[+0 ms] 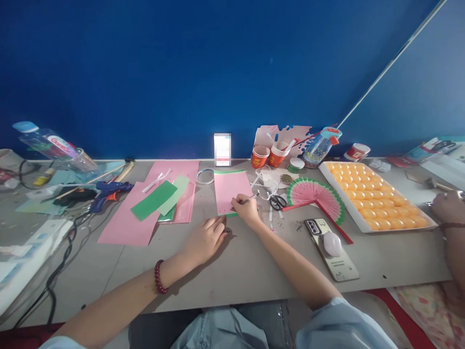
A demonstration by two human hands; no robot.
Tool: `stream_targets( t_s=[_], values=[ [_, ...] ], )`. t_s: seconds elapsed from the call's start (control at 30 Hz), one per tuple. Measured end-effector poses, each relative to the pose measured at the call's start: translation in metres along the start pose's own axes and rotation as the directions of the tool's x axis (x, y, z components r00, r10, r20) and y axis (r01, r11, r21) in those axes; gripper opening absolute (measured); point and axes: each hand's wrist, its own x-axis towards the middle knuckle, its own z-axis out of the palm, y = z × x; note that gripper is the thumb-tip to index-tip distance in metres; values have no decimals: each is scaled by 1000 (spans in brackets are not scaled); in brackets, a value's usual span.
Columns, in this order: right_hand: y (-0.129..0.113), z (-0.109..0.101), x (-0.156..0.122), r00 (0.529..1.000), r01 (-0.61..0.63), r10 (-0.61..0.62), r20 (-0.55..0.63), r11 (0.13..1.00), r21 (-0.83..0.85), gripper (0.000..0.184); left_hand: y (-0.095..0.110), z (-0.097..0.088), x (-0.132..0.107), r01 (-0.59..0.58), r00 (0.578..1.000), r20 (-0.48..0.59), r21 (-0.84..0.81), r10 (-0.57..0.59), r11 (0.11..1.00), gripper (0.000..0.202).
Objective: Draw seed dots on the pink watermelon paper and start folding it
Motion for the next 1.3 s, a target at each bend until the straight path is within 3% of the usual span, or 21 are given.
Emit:
stream_targets(
  t_s=[0.63,0.93,1.07,1.17,1.3],
  values=[
    [0,1,-1,1000,15,-16,-20,999,-47,34,0,1,-1,-2,1000,-20,-17,2,1000,24],
    [-2,-2,1,997,-62,62,-35,998,-6,32,-1,-1,-1,-1,1000,-13,-3,1,1000,23],
    [-1,-10,6,993,-92,90,74,995,34,35,-1,1,-1,0,1000,-13,-13,0,1000,23],
    [-1,-17,4,984,-57,45,171,996,67,40,0,-1,0,5,1000,-5,-10,-5,1000,23],
    [-1,-23,-1,999,54,-54,7,999,1,43,1,-5,1,0,1000,4,3,0,1000,19]
  ],
)
